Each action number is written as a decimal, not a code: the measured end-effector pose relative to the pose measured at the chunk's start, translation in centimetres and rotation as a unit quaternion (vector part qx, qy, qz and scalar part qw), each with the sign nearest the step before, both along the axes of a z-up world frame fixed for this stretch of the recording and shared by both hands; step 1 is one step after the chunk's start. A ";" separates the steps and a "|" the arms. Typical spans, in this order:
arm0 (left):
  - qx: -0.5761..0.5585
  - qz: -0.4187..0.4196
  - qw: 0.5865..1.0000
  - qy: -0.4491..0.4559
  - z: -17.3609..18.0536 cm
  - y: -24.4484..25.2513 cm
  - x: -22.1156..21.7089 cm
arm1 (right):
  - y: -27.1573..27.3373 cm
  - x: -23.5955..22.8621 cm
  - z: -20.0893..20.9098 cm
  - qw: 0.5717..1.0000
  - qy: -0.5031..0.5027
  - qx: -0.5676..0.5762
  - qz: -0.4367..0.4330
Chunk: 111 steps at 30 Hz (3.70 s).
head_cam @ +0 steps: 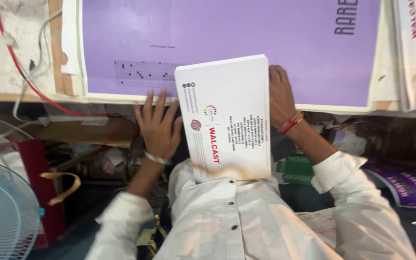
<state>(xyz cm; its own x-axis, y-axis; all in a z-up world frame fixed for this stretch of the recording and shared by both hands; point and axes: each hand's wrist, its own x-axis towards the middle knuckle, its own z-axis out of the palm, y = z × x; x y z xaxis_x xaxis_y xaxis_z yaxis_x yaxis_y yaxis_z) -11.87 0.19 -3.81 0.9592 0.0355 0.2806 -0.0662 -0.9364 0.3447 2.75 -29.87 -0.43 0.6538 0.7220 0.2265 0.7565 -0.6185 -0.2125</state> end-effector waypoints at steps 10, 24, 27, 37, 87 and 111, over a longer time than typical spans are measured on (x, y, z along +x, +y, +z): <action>-0.662 -0.054 0.742 0.089 2.2 -5.8 -1.3 | -4.5 3.3 3.9 0.965 0.238 0.102 0.048; -0.887 0.009 0.456 -0.074 4.2 0.4 20.6 | -16.6 -3.1 12.1 0.700 0.305 0.606 -0.224; -0.895 0.174 0.410 -0.011 1.1 -1.3 20.0 | -16.5 -6.0 13.0 0.657 0.289 0.652 -0.243; -0.302 -0.234 0.918 -0.103 3.6 -8.8 5.9 | -9.1 -10.6 11.4 0.930 0.182 0.293 -0.129; -0.074 -0.158 0.976 0.127 2.9 3.5 19.2 | -2.8 5.0 1.0 0.989 0.048 0.012 -0.137; -0.119 -0.146 0.954 0.231 2.1 3.0 21.7 | -3.5 9.4 -0.5 0.993 0.089 0.011 -0.073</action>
